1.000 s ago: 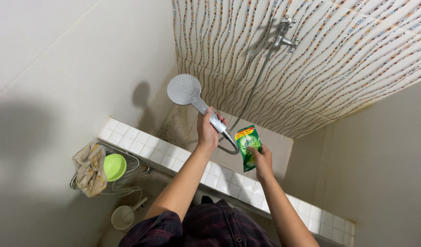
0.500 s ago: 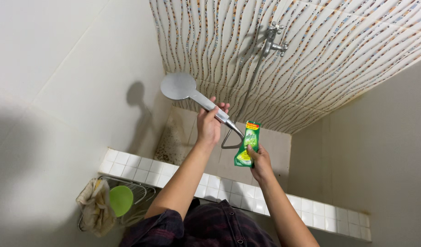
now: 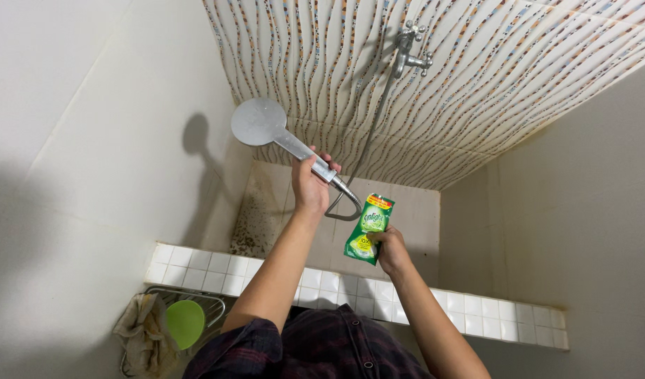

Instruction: The person picks up a green detergent packet and a shower head, then rubs the packet against the shower head while water runs. Afterward, they use a cloth to wipe the shower head and surrounding area.

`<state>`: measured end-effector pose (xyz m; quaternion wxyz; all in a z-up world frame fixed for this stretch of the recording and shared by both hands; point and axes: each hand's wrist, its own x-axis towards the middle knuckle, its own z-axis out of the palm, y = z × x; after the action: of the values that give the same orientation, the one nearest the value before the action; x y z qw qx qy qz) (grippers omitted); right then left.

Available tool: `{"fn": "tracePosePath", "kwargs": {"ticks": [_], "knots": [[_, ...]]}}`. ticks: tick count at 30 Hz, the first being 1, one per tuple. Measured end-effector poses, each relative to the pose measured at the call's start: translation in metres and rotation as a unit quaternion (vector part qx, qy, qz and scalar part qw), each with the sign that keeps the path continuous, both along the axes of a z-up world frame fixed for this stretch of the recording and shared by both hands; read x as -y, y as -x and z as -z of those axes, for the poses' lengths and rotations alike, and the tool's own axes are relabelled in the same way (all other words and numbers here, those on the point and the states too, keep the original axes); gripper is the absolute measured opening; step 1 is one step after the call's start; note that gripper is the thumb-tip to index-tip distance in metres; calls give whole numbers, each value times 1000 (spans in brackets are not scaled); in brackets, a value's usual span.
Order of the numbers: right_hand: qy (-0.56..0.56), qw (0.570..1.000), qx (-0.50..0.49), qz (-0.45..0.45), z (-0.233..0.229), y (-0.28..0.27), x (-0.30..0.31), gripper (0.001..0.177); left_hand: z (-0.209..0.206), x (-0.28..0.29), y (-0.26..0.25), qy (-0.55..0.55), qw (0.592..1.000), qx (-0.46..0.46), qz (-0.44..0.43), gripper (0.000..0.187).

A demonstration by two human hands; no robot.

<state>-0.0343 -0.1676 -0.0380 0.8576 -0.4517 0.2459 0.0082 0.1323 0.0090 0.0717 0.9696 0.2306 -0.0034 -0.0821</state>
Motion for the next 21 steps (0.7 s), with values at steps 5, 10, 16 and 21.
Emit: {"fn": "tracePosePath", "kwargs": {"ticks": [5,10,16,21], "knots": [[-2,999,5,53,-18,-8,7,18,-12,2,0,0,1000,28,9,48],[71,993,27,89,-54,-17,20,17,-34,5,3,-113,993,28,-19,58],[182,980,79,13,-96,-42,35,29,-44,24,4,-172,983,-34,-59,46],[94,993,56,-39,-107,-60,24,18,-43,44,-10,-100,992,-44,-63,34]]}}
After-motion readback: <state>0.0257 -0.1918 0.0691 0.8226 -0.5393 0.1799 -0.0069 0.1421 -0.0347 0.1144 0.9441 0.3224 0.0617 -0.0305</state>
